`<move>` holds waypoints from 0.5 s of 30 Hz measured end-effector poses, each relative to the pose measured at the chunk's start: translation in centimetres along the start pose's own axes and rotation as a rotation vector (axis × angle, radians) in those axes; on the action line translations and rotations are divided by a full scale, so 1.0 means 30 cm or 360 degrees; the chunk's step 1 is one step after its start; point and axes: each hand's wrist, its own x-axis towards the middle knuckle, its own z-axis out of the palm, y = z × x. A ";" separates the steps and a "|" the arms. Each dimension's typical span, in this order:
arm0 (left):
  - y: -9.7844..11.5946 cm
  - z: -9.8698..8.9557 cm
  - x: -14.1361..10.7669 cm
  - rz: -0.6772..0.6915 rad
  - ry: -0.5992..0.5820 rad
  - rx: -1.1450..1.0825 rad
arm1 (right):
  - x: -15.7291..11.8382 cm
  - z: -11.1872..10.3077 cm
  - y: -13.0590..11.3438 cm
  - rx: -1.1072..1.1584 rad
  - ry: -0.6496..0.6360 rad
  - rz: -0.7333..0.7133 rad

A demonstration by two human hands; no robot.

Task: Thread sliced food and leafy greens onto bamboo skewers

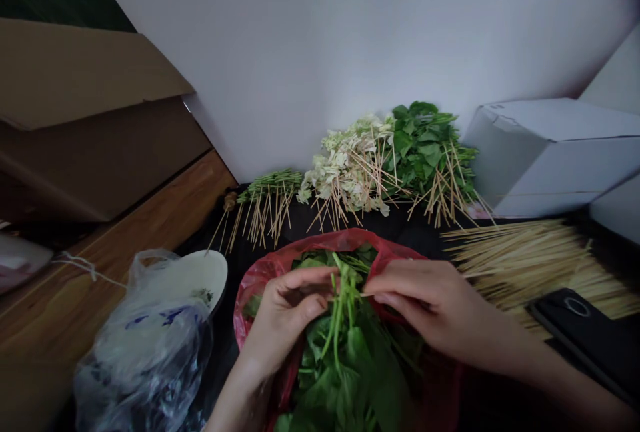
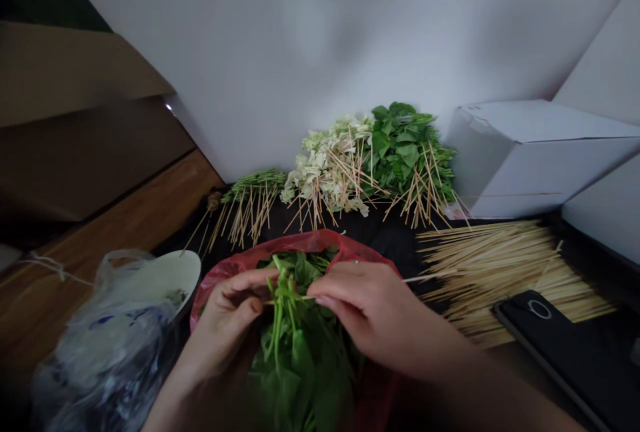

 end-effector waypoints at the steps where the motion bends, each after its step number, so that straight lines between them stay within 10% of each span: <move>1: 0.006 -0.011 0.001 0.0055 0.0062 0.0035 | 0.004 -0.035 -0.002 0.0079 -0.0101 -0.0024; 6: 0.036 -0.032 0.015 0.0200 0.0301 0.0462 | 0.005 -0.150 0.006 0.0488 -0.0423 -0.0096; 15: -0.013 0.000 0.049 0.0534 -0.0218 0.2149 | -0.009 -0.131 0.005 0.0652 -0.0522 -0.0082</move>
